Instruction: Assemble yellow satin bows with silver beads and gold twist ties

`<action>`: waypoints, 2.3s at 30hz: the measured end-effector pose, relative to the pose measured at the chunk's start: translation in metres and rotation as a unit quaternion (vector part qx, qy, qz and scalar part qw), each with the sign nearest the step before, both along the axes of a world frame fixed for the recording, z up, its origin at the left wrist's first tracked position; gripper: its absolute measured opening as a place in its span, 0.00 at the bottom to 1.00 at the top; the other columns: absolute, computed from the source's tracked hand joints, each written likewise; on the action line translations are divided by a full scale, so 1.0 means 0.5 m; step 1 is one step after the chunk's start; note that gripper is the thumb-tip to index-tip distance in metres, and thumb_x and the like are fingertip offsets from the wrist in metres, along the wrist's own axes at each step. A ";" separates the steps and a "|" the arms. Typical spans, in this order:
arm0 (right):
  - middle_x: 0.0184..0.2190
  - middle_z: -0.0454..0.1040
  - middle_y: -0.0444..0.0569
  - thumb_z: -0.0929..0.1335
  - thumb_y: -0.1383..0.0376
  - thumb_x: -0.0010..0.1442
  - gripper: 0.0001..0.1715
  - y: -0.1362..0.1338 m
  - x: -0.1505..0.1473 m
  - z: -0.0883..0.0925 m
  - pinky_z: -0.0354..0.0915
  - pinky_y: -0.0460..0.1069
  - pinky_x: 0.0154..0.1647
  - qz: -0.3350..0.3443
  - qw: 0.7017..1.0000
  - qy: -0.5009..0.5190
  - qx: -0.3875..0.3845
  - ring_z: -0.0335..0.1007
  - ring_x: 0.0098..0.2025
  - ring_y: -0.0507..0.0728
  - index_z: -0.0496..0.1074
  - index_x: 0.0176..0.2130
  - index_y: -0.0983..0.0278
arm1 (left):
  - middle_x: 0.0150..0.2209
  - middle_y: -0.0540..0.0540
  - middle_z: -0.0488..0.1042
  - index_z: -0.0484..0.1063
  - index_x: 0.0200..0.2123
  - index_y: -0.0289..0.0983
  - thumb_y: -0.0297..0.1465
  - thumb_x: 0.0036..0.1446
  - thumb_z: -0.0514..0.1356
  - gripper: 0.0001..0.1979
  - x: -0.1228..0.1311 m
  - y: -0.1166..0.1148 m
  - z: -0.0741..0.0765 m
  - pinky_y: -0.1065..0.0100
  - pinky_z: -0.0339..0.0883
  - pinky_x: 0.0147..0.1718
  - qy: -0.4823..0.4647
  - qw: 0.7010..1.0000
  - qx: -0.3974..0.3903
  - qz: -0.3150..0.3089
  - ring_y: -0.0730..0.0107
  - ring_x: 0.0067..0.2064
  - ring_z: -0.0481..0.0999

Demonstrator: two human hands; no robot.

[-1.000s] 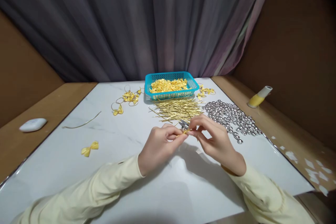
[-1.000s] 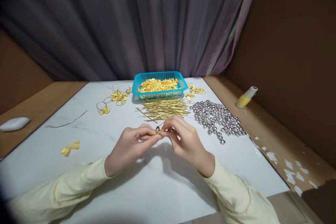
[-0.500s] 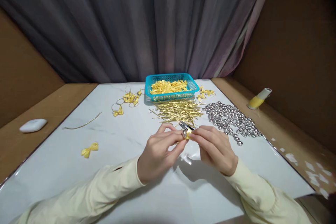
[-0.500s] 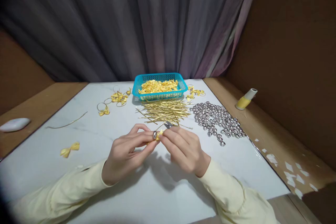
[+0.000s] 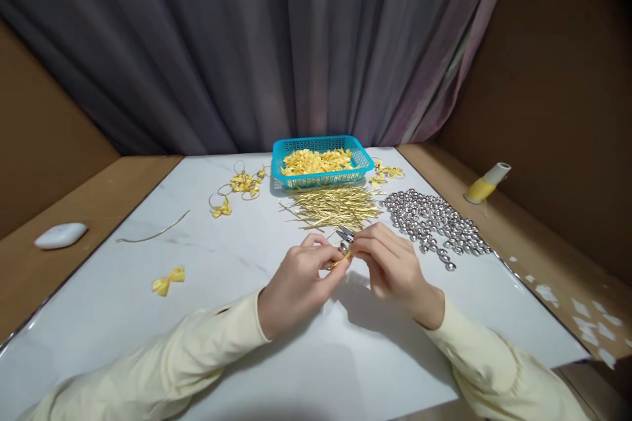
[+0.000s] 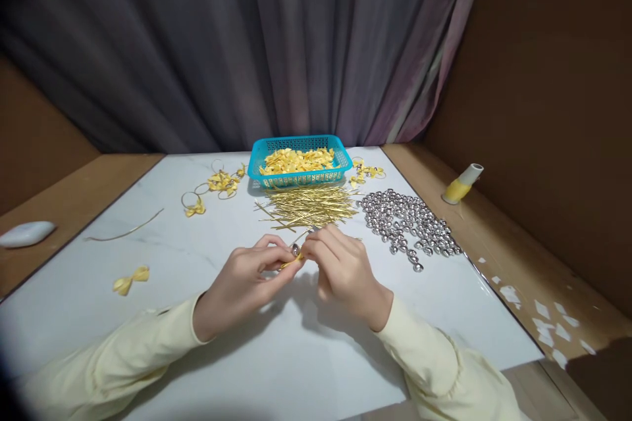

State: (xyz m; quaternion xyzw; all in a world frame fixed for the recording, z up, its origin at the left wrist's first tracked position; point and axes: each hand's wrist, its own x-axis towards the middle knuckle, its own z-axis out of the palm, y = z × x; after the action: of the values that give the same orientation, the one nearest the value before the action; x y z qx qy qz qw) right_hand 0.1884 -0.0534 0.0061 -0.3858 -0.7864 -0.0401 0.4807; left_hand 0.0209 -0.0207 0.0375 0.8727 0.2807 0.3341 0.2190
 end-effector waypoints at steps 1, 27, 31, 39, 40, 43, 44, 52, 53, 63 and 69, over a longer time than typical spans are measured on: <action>0.29 0.69 0.50 0.60 0.80 0.52 0.13 0.001 0.002 0.002 0.61 0.49 0.30 0.007 1.000 0.004 -0.029 0.62 0.32 0.55 0.65 0.34 0.65 | 0.21 0.49 0.71 0.70 0.22 0.34 0.24 0.53 0.56 0.09 0.000 0.002 0.000 0.72 0.63 0.27 0.015 1.000 -0.026 0.004 0.70 0.31 0.69; 0.27 0.66 0.44 0.66 0.66 0.56 0.07 -0.008 0.010 0.044 0.62 0.46 0.26 0.149 0.873 0.293 -0.360 0.66 0.27 0.51 0.61 0.34 0.63 | 0.32 0.45 0.78 0.76 0.30 0.34 0.38 0.53 0.58 0.13 0.003 0.040 0.039 0.72 0.64 0.33 0.013 0.893 -0.437 -0.102 0.71 0.33 0.73; 0.24 0.67 0.44 0.66 0.65 0.56 0.06 -0.009 0.000 0.041 0.62 0.46 0.24 0.119 0.883 0.308 -0.335 0.67 0.26 0.51 0.62 0.33 0.64 | 0.31 0.46 0.78 0.75 0.29 0.33 0.37 0.55 0.56 0.14 0.004 0.035 0.034 0.70 0.65 0.34 0.004 0.922 -0.380 -0.068 0.69 0.32 0.73; 0.25 0.69 0.46 0.66 0.63 0.56 0.07 -0.001 0.001 0.034 0.64 0.45 0.22 0.129 0.870 0.299 -0.371 0.68 0.27 0.51 0.63 0.34 0.64 | 0.27 0.49 0.76 0.75 0.28 0.36 0.30 0.58 0.54 0.11 -0.003 0.031 0.014 0.72 0.64 0.33 0.016 0.993 -0.109 -0.045 0.72 0.32 0.71; 0.26 0.69 0.46 0.65 0.63 0.57 0.07 -0.001 0.004 0.037 0.64 0.45 0.22 0.133 0.869 0.290 -0.378 0.67 0.26 0.51 0.63 0.34 0.64 | 0.27 0.49 0.76 0.74 0.28 0.36 0.29 0.58 0.54 0.11 -0.004 0.030 0.012 0.71 0.64 0.33 0.018 0.996 -0.078 -0.047 0.72 0.32 0.71; 0.27 0.68 0.46 0.64 0.64 0.59 0.05 -0.005 0.014 0.050 0.65 0.46 0.24 0.149 0.879 0.234 -0.387 0.65 0.24 0.49 0.64 0.34 0.65 | 0.26 0.48 0.75 0.73 0.29 0.35 0.27 0.59 0.52 0.11 -0.006 0.028 0.007 0.70 0.64 0.35 0.021 0.998 0.000 -0.061 0.72 0.31 0.69; 0.28 0.68 0.46 0.63 0.64 0.59 0.05 -0.007 0.017 0.054 0.65 0.46 0.25 0.148 0.888 0.208 -0.383 0.65 0.24 0.49 0.64 0.34 0.65 | 0.26 0.48 0.75 0.73 0.29 0.34 0.26 0.59 0.52 0.11 -0.007 0.027 0.005 0.69 0.63 0.36 0.020 0.997 0.024 -0.067 0.72 0.31 0.69; 0.24 0.66 0.44 0.59 0.66 0.63 0.09 -0.012 0.011 0.053 0.58 0.47 0.29 0.047 0.957 0.001 -0.285 0.63 0.27 0.51 0.64 0.32 0.64 | 0.24 0.49 0.72 0.70 0.29 0.33 0.24 0.60 0.50 0.11 -0.011 0.027 -0.005 0.67 0.62 0.41 0.066 0.984 0.124 -0.109 0.74 0.27 0.64; 0.25 0.66 0.45 0.59 0.67 0.63 0.09 -0.010 0.007 0.048 0.58 0.47 0.30 0.042 0.962 -0.013 -0.269 0.62 0.28 0.52 0.63 0.31 0.64 | 0.24 0.49 0.72 0.69 0.29 0.33 0.24 0.61 0.49 0.11 -0.011 0.025 -0.005 0.67 0.61 0.41 0.075 0.984 0.123 -0.108 0.74 0.26 0.64; 0.34 0.65 0.53 0.58 0.78 0.55 0.11 0.002 -0.014 0.017 0.57 0.52 0.34 0.008 0.986 -0.099 -0.134 0.57 0.36 0.58 0.61 0.31 0.64 | 0.24 0.47 0.71 0.68 0.26 0.33 0.25 0.60 0.47 0.14 -0.009 0.021 -0.007 0.67 0.62 0.36 0.157 0.984 0.060 -0.057 0.67 0.33 0.68; 0.32 0.66 0.51 0.58 0.78 0.54 0.10 0.004 -0.016 0.010 0.54 0.52 0.35 -0.001 0.987 -0.120 -0.103 0.57 0.36 0.58 0.60 0.30 0.64 | 0.23 0.49 0.72 0.72 0.24 0.33 0.26 0.58 0.51 0.14 -0.004 0.023 0.016 0.72 0.60 0.30 0.175 0.983 -0.031 -0.054 0.72 0.27 0.69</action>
State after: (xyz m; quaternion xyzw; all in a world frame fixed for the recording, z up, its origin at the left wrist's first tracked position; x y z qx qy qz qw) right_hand 0.1806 -0.0515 0.0110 -0.4261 -0.8381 -0.0052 0.3406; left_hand 0.0190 -0.0091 0.0455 0.9243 0.2774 0.1552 0.2112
